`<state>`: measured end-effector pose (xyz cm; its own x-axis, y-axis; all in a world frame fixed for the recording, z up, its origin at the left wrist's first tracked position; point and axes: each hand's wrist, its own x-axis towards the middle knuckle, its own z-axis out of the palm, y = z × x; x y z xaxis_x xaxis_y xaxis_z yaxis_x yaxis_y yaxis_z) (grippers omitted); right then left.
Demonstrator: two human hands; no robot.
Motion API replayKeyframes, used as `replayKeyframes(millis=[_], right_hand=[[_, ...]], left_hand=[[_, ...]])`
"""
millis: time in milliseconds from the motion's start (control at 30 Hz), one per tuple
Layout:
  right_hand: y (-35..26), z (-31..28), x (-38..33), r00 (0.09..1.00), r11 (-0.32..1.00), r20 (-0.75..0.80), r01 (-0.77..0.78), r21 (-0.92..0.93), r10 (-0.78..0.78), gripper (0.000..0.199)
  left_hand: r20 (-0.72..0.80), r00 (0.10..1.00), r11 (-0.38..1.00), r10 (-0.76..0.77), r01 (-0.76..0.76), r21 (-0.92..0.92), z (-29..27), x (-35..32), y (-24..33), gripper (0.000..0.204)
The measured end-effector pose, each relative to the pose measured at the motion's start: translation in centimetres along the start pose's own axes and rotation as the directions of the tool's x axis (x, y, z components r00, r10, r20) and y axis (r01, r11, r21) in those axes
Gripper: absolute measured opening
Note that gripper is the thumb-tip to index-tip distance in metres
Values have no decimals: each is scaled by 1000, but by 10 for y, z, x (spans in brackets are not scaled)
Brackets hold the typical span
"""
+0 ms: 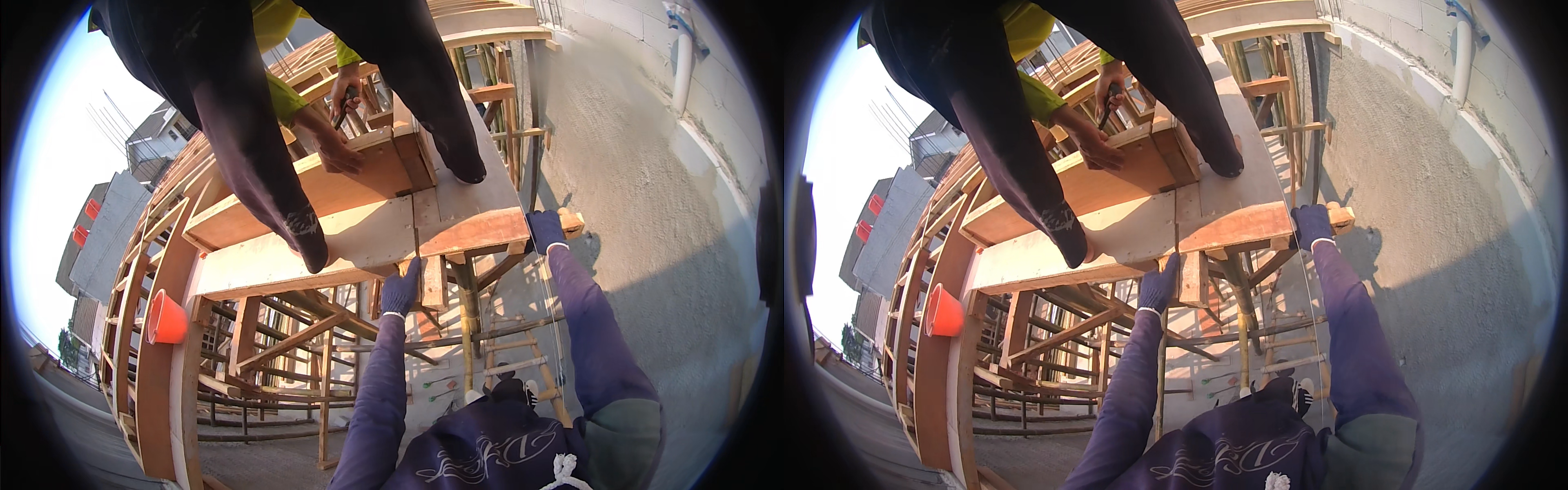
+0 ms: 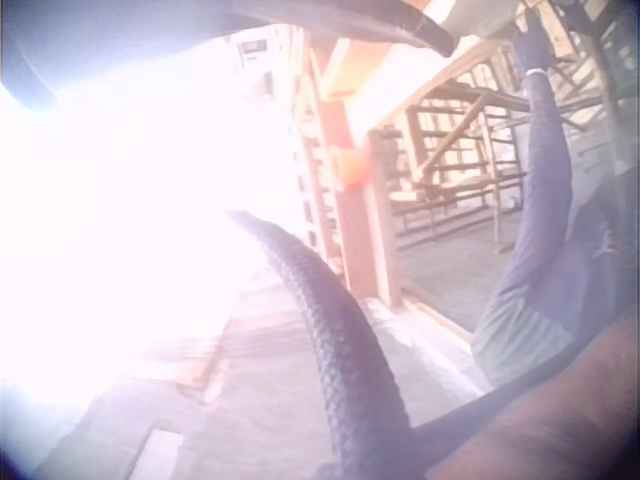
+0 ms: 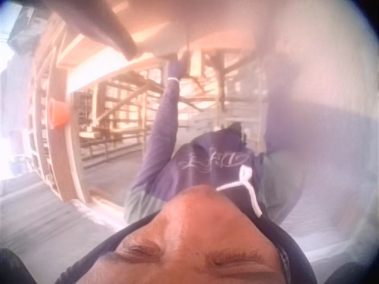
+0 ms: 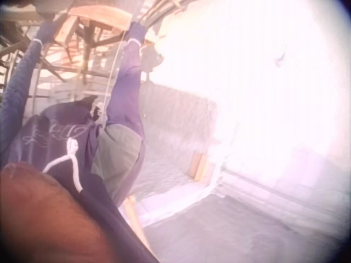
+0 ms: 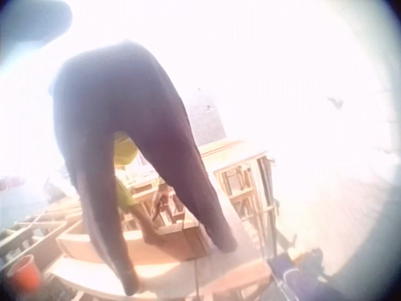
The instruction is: The person assists in assembling a curved wooden structure by holding and aligning wooden planks while a coworker hammers nails. The person uses both hands to stabilize the planks and occasionally passes a small wooden block to the coworker.
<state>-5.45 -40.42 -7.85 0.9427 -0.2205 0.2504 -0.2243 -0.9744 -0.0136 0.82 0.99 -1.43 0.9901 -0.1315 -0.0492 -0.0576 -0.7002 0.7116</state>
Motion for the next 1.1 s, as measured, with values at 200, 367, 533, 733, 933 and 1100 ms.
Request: replayKeyframes(millis=[200, 367, 533, 733, 933, 1100], right_hand=[[7, 8, -1, 1000, 999, -24, -2, -36, 1, 46], [4, 9, 0, 999, 999, -44, 28, -18, -29, 31], [5, 8, 0, 999, 999, -9, 33, -17, -33, 31], [4, 7, 4, 999, 998, -13, 43, -53, -43, 40], [3, -2, -2, 999, 997, -13, 52, -56, -52, 54], [1, -3, -3, 998, 997, -7, 65, -51, -66, 48]], left_hand=[[49, 997, 998, -60, 61, -19, -4, -5, 12, 89], [21, 998, 997, -66, 66, -38, 4, 4, -6, 89], [18, 1000, 995, -20, 22, -101, -3, -8, 10, 90], [8, 999, 998, -43, 43, -50, 2, 1, -1, 92], [63, 997, 999, -36, 38, -36, -11, -9, 17, 86], [52, 998, 996, -38, 42, -77, -10, -10, 13, 85]])
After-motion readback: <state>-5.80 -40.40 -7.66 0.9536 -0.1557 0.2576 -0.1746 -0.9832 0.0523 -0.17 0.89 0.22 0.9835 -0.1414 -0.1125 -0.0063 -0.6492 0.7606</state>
